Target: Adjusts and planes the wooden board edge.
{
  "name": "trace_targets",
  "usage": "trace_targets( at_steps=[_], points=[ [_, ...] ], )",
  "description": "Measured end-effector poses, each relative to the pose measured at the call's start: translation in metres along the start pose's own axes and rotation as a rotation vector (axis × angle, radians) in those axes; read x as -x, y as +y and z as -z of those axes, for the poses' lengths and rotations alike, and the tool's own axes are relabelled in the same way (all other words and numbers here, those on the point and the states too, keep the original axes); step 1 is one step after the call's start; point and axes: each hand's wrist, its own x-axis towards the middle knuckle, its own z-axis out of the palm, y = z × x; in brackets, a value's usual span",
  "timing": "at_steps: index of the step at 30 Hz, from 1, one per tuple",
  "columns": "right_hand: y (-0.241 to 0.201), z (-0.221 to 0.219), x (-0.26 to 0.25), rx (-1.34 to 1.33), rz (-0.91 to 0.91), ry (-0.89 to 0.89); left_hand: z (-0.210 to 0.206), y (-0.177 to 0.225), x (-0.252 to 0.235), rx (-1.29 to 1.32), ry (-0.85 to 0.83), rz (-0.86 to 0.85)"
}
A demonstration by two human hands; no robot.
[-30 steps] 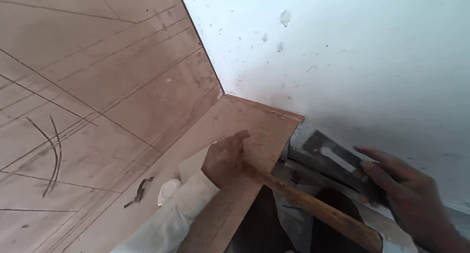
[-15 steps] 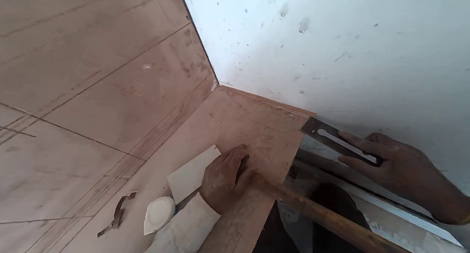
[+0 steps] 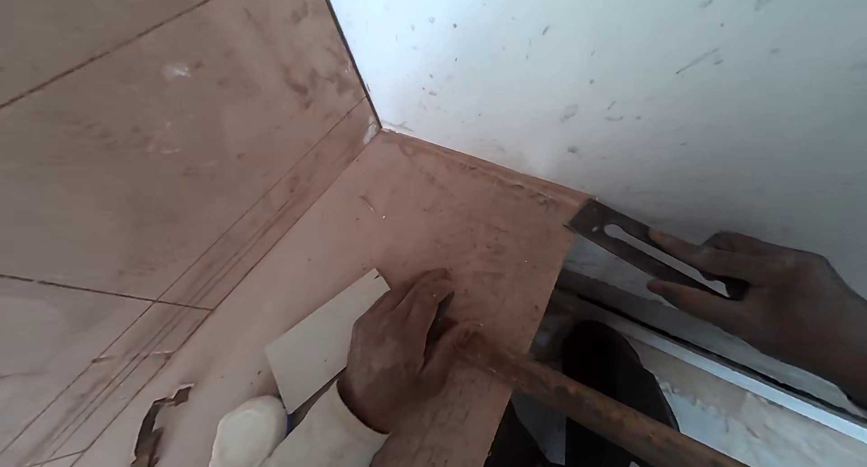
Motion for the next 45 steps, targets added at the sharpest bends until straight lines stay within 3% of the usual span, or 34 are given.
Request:
trace_targets(
  at_steps=[5,7,8,10,11,13,15,17,19,21,22,24,26,28,31,33,38,45],
  points=[
    [-0.008,-0.017,-0.023,-0.016,0.096,0.003,-0.001,-0.002,0.001,-0.002,0.002,-0.02],
    [-0.024,-0.01,-0.024,-0.002,0.055,-0.032,-0.001,0.0,0.001,-0.008,0.002,-0.016],
    [-0.053,0.005,-0.026,-0.006,-0.066,-0.128,0.0,0.0,0.001,-0.005,0.004,-0.017],
    [-0.13,0.033,-0.047,-0.096,-0.483,-0.301,0.001,0.001,0.0,-0.006,0.01,-0.005],
    [-0.135,0.032,-0.049,-0.099,-0.484,-0.303,0.001,0.001,0.0,-0.002,0.01,0.0],
    [-0.065,-0.003,-0.038,0.01,-0.036,-0.126,0.0,0.001,0.0,0.004,-0.001,-0.004],
    [-0.032,-0.03,-0.051,0.005,0.105,-0.038,-0.001,0.0,-0.001,0.009,0.002,-0.012],
    [-0.05,-0.03,-0.07,-0.021,0.073,-0.098,-0.001,-0.001,0.0,0.013,0.011,-0.005],
    [-0.1,-0.006,-0.085,-0.072,-0.123,-0.277,0.0,-0.001,0.0,0.009,0.016,0.0],
    [-0.121,0.003,-0.091,-0.07,-0.248,-0.347,0.0,0.0,0.0,0.007,0.012,0.0],
    [-0.116,0.001,-0.087,-0.07,-0.237,-0.349,-0.001,0.001,0.0,0.011,0.005,-0.002],
    [-0.067,-0.018,-0.075,-0.02,0.003,-0.195,-0.003,0.001,0.0,0.016,0.01,-0.009],
    [-0.043,-0.033,-0.071,0.004,0.121,-0.085,-0.001,0.0,0.001,0.012,0.015,0.0],
    [-0.063,-0.027,-0.077,0.001,0.075,-0.141,-0.001,0.002,0.001,0.006,0.008,0.011],
    [-0.13,-0.01,-0.102,-0.054,-0.186,-0.355,-0.001,0.003,-0.002,0.011,0.013,-0.007],
    [-0.147,-0.011,-0.116,-0.032,-0.191,-0.406,0.0,0.002,-0.002,0.017,0.013,-0.01],
    [-0.085,-0.047,-0.117,0.008,0.067,-0.22,0.0,0.001,-0.002,0.041,0.01,-0.006],
    [-0.122,-0.063,-0.159,0.039,0.037,-0.353,0.001,0.0,-0.003,0.068,0.005,-0.001]
  ],
)
